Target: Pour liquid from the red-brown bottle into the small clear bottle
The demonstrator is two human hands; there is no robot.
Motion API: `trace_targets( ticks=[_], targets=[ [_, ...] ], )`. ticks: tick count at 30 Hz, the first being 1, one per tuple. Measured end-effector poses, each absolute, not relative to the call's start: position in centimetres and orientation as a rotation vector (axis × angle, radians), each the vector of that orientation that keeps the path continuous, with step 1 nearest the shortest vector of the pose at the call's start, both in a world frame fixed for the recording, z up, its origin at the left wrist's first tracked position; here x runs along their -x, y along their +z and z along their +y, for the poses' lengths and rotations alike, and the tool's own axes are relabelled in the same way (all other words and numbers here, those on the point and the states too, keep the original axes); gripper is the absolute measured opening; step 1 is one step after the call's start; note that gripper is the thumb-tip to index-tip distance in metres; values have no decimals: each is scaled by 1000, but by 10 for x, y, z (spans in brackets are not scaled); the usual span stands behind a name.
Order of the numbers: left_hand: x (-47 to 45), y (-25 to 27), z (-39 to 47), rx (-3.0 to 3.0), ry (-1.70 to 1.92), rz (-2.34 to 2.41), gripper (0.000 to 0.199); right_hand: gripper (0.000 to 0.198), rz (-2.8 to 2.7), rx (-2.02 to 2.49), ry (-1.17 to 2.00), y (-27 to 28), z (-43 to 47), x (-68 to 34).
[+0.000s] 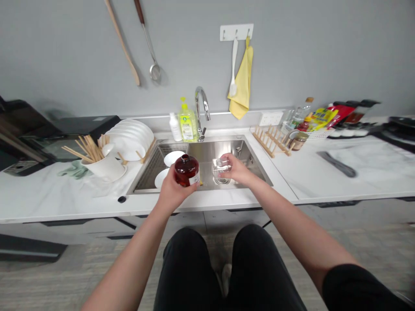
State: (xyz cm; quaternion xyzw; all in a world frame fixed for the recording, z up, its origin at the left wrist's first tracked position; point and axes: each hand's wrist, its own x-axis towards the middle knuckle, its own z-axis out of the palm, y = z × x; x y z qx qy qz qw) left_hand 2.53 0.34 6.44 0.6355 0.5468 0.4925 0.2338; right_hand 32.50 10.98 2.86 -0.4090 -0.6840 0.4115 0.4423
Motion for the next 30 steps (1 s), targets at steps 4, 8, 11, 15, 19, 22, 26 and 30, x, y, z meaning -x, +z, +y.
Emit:
trace_targets(
  ticks=[4,8,11,15,19,22,26,30],
  targets=[
    [-57,57,94,-1814,1330,1395,82,74,-1601,1051,1158,29,165,-350],
    [-77,39,171,-1936,1249,1390,83,71,-1566,1030,1281,22,215,-360],
    [-83,23,211,-1987,1187,1441,83,73,-1574,1029,1302,7,244,-361],
    [-81,4,236,-2004,1105,1521,83,76,-1588,1057,1232,-21,266,-361],
    [-78,-4,239,-2051,1004,1523,83,76,-1662,993,1129,-35,271,-361],
    [-79,-2,237,-2071,970,1524,82,74,-1650,965,1128,-34,269,-362],
    [-80,-1,235,-2102,975,1502,80,75,-1641,974,1127,-26,265,-366],
    [-79,-2,236,-2156,1005,1486,82,81,-1674,979,1083,-24,266,-371]
  ],
)
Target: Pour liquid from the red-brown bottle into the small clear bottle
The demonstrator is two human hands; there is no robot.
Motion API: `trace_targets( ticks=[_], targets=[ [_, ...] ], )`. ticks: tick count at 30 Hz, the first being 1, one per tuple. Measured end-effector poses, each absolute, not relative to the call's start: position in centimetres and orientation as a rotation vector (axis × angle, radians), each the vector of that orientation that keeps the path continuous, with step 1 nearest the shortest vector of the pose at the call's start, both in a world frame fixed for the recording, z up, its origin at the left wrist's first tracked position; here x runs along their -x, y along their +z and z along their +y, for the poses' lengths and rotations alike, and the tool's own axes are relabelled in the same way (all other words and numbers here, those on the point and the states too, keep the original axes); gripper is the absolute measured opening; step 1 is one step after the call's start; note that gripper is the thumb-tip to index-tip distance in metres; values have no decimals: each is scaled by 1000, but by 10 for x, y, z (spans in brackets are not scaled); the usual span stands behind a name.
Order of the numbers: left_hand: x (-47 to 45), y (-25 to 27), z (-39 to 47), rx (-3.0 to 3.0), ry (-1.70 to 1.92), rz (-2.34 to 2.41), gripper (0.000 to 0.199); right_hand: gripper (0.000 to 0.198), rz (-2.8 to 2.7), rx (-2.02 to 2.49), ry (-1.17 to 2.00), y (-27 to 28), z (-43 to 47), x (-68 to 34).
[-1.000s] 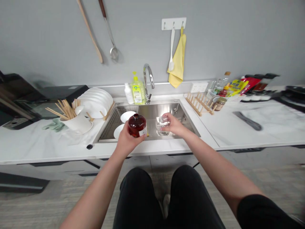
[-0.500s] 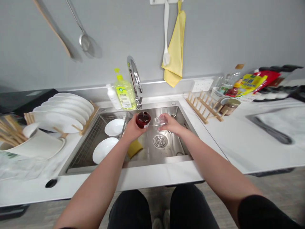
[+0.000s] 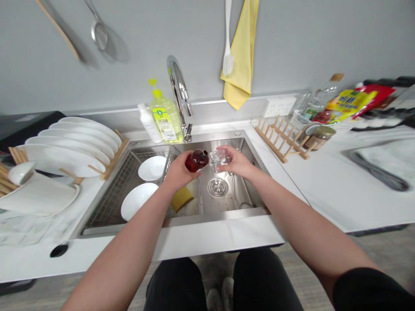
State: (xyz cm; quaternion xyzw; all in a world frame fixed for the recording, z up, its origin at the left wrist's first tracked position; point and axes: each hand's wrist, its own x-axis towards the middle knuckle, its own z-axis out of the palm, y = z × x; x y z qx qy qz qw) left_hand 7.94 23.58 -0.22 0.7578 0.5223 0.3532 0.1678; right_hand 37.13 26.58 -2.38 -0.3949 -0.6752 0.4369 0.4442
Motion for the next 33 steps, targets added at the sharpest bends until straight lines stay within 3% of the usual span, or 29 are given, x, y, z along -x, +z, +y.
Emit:
trace_targets(
  ticks=[8,33],
  targets=[
    [-77,-5,238,-2321,998,1550,85,95,-1798,1026,956,-23,265,-375],
    [-72,-8,241,-2567,942,1672,75,93,-1934,1143,833,-26,261,-370]
  ],
)
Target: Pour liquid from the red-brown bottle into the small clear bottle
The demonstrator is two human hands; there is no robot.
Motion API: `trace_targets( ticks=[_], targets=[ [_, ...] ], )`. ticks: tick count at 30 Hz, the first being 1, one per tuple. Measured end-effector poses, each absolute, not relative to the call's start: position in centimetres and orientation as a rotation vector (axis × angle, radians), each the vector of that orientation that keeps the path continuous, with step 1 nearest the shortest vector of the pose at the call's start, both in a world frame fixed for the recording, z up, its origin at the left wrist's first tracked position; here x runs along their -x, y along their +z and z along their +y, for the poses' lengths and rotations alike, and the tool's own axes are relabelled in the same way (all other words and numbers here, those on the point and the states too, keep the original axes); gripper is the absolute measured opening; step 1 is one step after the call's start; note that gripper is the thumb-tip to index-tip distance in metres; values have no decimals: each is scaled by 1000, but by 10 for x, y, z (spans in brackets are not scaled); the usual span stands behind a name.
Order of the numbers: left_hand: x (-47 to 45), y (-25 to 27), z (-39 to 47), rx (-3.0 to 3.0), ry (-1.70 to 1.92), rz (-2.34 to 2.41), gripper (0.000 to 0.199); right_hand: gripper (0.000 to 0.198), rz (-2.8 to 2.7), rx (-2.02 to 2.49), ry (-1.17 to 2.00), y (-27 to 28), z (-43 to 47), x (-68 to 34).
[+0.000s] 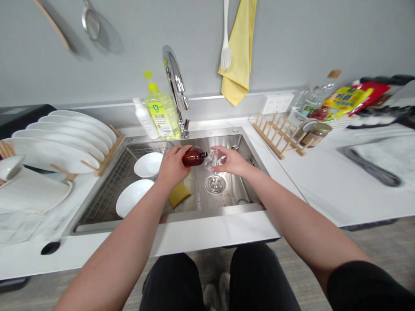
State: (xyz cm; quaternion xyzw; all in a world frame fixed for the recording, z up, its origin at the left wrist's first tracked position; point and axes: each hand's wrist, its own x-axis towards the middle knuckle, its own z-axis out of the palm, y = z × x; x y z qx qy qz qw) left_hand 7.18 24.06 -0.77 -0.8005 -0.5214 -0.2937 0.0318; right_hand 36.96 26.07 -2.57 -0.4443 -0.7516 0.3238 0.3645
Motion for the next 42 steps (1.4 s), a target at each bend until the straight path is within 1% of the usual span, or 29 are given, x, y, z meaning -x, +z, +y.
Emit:
trace_targets(
  ticks=[16,27,42],
  targets=[
    [-72,-6,239,2411,-852,-1577,73,91,-1937,1155,825,-28,260,-369],
    [-72,-2,237,2400,-833,-1579,71,85,-1963,1157,805,-27,259,-369],
    [-73,3,233,2369,-796,-1572,74,85,-1951,1166,822,-26,257,-365]
  ],
)
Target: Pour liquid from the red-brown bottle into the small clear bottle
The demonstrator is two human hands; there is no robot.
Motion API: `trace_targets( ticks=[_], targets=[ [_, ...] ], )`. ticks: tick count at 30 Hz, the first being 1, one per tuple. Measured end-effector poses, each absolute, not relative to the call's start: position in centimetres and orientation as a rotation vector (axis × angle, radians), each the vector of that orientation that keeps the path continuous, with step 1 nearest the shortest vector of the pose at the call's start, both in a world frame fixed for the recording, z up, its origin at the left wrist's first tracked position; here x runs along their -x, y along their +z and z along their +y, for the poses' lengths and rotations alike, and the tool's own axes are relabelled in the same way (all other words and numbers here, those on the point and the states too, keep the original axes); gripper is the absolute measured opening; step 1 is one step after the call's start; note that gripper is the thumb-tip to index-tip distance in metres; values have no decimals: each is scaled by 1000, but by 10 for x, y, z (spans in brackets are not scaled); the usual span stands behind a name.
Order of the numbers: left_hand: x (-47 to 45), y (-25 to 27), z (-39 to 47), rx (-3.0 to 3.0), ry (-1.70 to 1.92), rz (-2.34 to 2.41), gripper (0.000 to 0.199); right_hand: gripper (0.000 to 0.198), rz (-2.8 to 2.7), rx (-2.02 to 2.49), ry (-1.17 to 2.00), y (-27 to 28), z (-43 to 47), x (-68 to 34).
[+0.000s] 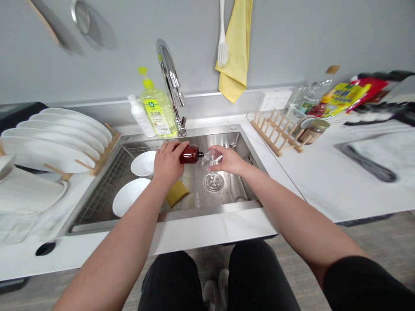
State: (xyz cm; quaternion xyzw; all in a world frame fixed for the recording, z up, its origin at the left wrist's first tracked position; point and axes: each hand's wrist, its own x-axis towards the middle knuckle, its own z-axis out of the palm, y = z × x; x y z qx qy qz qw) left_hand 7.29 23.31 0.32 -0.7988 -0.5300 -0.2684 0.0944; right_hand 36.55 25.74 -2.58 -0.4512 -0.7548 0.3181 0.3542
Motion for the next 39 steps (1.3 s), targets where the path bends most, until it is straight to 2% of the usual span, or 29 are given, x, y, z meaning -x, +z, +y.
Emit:
trace_targets(
  ticks=[39],
  targets=[
    [-74,7,230,2382,-803,-1585,70,79,-1977,1158,820,-22,255,-365]
  ],
)
